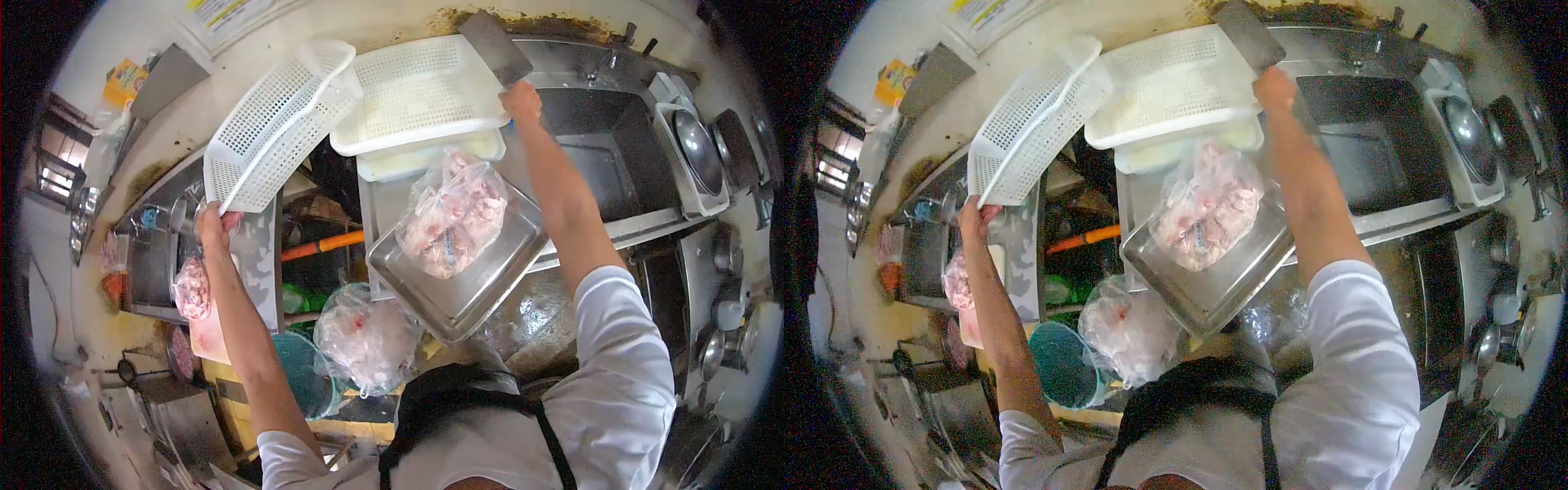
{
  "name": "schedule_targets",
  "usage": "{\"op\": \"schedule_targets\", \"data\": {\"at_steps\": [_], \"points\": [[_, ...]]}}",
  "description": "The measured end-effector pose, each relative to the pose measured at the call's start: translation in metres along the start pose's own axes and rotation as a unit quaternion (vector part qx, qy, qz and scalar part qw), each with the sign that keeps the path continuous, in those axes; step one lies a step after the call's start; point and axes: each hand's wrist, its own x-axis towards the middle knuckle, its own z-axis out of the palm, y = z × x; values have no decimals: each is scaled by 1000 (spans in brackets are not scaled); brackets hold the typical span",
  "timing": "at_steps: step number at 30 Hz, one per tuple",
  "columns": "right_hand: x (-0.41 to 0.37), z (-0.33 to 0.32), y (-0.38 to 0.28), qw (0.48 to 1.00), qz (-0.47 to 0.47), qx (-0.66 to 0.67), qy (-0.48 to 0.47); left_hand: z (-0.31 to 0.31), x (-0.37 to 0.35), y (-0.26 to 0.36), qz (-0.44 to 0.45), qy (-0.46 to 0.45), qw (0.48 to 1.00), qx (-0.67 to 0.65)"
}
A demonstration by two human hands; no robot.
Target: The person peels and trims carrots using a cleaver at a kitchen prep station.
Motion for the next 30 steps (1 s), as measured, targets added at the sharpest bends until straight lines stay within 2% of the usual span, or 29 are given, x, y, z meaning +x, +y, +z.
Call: {"op": "schedule_targets", "data": {"at_steps": [4, 5, 7, 8, 9, 10, 11, 12, 14, 16, 17, 18, 19, 20, 21, 22, 23, 24, 25, 26, 27, 28, 29, 30], "points": [[6, 1, 5, 999, -38, -22, -16, -25, -23, -13, 25, 4, 1000, -9], [12, 4, 10, 996, -72, -42, -22, -28, -29, -14, 27, 7, 1000, -11], [11, -6, 7, 992, -106, -58, -28, -32, -37, -14, 4, 42, 999, -1], [7, -22, 11, 988, -62, 35, -139, -36, -39, -15, 1, 44, 999, 2], [5, -37, 11, 961, -18, 127, -245, -38, -38, -18, 19, 37, 999, 5], [5, -43, 14, 960, -17, 123, -249, -40, -39, -21, 35, 30, 999, 8], [7, -50, 14, 921, 27, 267, -284, -40, -38, -24, 53, 22, 998, 10], [12, -54, 14, 858, 71, 404, -310, -30, -48, -17, 45, 17, 999, 3], [38, -50, 9, 783, 30, 570, -246, -15, -48, -14, 51, 17, 999, -10], [22, -126, -2, 776, -17, 582, -242, 4, -52, -11, 53, -3, 998, -31], [40, -149, 8, 827, 0, 509, -237, 15, -48, -11, 53, -5, 998, -31], [58, -162, 21, 815, 27, 537, -216, 25, -43, -14, 59, -22, 998, -14], [57, -189, 27, 811, -28, 561, -166, 36, -37, -15, 66, -39, 997, 2], [83, -213, 57, 826, 19, 520, -218, 51, -35, -14, 75, -62, 995, -1], [51, -245, 59, 842, -4, 517, -155, 69, -34, -14, 82, -84, 993, -4], [37, -267, 77, 828, -57, 535, -155, 90, -28, -18, 92, -94, 991, -21], [-7, -304, 70, 886, -20, 453, -97, 114, -23, -23, 102, -102, 989, -38], [1, -314, 105, 923, 18, 385, 8, 139, -27, -17, 72, -110, 990, -46], [-1, -334, 130, 926, 1, 377, 13, 164, -30, -11, 41, -115, 991, -54], [-6, -350, 165, 907, 19, 422, 2, 184, -18, -21, 18, -168, 982, -83], [-72, -362, 136, 876, 33, 479, 43, 199, -32, -16, 14, -215, 966, -142], [-93, -381, 153, 890, 5, 454, 42, 205, -37, -18, 27, -214, 972, -92], [-90, -393, 197, 881, 54, 469, 0, 216, -29, -33, 73, -283, 954, -62], [-69, -413, 276, 947, -56, 307, 82, 236, -30, -48, 146, -175, 964, 134]]}}
